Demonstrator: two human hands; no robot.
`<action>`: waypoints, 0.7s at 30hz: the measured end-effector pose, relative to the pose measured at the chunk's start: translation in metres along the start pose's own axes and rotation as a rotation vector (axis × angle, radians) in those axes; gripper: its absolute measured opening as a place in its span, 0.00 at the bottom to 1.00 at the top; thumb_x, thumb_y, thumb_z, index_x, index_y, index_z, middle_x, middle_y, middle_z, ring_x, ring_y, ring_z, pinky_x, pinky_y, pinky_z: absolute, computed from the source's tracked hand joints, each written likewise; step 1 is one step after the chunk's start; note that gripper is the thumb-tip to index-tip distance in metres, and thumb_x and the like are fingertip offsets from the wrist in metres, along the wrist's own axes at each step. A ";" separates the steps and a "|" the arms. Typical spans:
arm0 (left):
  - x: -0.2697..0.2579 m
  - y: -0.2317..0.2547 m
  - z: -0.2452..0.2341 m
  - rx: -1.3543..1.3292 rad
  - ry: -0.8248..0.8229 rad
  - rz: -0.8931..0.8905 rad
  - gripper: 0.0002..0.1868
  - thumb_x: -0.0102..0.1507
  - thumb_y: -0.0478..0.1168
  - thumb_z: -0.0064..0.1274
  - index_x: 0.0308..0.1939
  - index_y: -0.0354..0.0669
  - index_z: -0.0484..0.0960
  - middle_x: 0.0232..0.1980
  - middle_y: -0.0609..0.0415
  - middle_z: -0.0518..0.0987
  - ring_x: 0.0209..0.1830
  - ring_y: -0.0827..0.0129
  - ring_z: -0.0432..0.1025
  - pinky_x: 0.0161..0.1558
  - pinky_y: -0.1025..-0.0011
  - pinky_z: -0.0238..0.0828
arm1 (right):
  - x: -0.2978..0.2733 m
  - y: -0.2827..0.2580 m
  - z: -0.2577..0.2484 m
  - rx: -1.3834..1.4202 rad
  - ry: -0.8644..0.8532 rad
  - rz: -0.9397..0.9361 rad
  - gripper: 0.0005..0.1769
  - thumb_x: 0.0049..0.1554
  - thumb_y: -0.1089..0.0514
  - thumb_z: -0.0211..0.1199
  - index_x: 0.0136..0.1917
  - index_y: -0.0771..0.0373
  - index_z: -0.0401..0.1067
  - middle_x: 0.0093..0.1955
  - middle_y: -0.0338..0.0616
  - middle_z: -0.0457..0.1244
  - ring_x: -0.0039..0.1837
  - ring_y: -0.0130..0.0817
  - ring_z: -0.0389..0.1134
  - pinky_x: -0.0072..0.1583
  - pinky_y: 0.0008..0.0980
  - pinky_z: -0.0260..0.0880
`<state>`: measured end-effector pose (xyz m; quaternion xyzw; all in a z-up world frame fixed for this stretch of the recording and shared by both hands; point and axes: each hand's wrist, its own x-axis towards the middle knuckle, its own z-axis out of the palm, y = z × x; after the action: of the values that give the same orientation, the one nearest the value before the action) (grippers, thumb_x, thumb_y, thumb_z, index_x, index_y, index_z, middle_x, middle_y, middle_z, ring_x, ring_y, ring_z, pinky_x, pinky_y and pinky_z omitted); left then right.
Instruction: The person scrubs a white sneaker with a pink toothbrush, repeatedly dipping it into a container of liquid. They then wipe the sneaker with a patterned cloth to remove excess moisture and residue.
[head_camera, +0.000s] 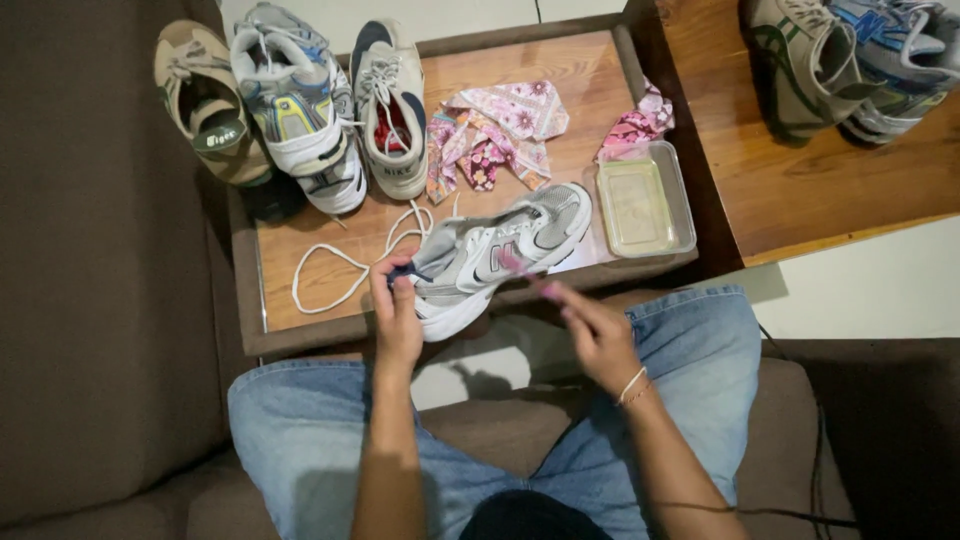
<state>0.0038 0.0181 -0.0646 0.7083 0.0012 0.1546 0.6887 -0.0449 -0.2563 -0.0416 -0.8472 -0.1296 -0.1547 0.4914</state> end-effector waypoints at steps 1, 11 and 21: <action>0.000 0.003 0.000 0.002 0.005 -0.006 0.20 0.75 0.55 0.35 0.54 0.43 0.69 0.61 0.41 0.77 0.64 0.58 0.68 0.69 0.57 0.59 | 0.001 0.004 -0.005 0.002 -0.007 0.003 0.21 0.58 0.71 0.59 0.65 0.62 0.76 0.59 0.51 0.71 0.60 0.47 0.73 0.59 0.43 0.74; 0.003 -0.001 -0.008 0.034 0.036 -0.020 0.18 0.74 0.51 0.37 0.56 0.42 0.73 0.56 0.42 0.79 0.59 0.58 0.71 0.65 0.58 0.63 | 0.008 0.008 -0.024 -0.115 0.126 0.031 0.23 0.60 0.72 0.59 0.66 0.61 0.76 0.60 0.52 0.70 0.61 0.47 0.71 0.58 0.43 0.72; 0.006 -0.011 -0.011 0.045 0.089 -0.063 0.21 0.74 0.53 0.36 0.57 0.43 0.76 0.55 0.44 0.79 0.56 0.60 0.71 0.62 0.60 0.65 | 0.004 0.020 -0.025 -0.101 0.148 0.038 0.22 0.62 0.72 0.58 0.68 0.61 0.75 0.61 0.52 0.70 0.61 0.45 0.71 0.59 0.41 0.71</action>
<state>0.0094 0.0303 -0.0735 0.7157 0.0575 0.1640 0.6764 -0.0368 -0.2879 -0.0442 -0.8594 -0.0687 -0.2141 0.4592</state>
